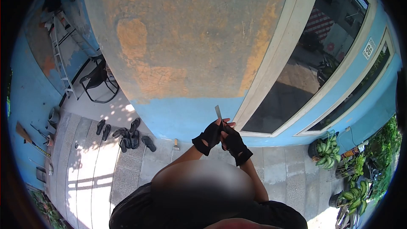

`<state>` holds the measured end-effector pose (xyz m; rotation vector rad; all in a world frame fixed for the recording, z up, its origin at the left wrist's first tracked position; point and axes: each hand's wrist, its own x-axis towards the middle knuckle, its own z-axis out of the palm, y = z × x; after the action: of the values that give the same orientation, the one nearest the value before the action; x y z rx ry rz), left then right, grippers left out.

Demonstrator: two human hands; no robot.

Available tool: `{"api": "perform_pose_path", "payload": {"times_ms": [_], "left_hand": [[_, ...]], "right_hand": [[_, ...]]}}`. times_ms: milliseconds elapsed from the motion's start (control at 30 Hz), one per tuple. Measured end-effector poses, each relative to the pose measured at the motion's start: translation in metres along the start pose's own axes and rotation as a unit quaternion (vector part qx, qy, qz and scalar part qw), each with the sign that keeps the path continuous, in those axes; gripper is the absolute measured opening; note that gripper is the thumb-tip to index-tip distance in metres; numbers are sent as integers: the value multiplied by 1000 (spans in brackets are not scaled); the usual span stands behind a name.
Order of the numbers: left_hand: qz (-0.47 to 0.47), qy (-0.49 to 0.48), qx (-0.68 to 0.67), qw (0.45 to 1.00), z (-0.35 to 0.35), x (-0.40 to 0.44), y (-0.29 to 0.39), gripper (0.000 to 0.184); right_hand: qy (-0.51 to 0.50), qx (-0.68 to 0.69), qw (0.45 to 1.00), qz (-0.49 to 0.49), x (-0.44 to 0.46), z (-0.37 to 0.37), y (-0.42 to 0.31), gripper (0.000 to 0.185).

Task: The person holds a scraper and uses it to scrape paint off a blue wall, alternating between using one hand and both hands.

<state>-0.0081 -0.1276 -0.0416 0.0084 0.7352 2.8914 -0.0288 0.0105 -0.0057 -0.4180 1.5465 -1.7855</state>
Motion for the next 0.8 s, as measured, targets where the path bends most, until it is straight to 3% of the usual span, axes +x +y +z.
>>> {"api": "perform_pose_path", "payload": {"times_ms": [33, 100, 167, 200, 300, 367, 500, 567, 800], "left_hand": [[-1, -3, 24, 1000, 5, 1, 6, 47], [40, -1, 51, 998, 17, 6, 16, 44], [120, 22, 185, 975, 35, 13, 41, 43], [104, 46, 225, 968, 45, 17, 61, 44], [242, 8, 250, 938, 95, 40, 105, 43], [274, -5, 234, 933, 134, 55, 144, 42], [301, -60, 257, 916, 208, 85, 221, 44], [273, -43, 251, 928, 237, 91, 251, 37], [298, 51, 334, 893, 289, 98, 297, 30]], "right_hand": [[-1, -4, 1000, -3, 2, 4, -6, 41], [-69, 130, 989, -13, 5, 12, -20, 41], [-92, 161, 983, -15, 16, 14, -42, 35], [-153, 207, 966, -25, 22, 14, -58, 24], [-275, 277, 921, -19, 46, 16, -119, 30], [-327, 317, 890, -22, 65, 24, -170, 30], [-421, 368, 828, -37, 101, 38, -261, 20], [-462, 392, 796, -15, 110, 45, -301, 13], [-477, 390, 786, -55, 150, 60, -362, 15]]}}
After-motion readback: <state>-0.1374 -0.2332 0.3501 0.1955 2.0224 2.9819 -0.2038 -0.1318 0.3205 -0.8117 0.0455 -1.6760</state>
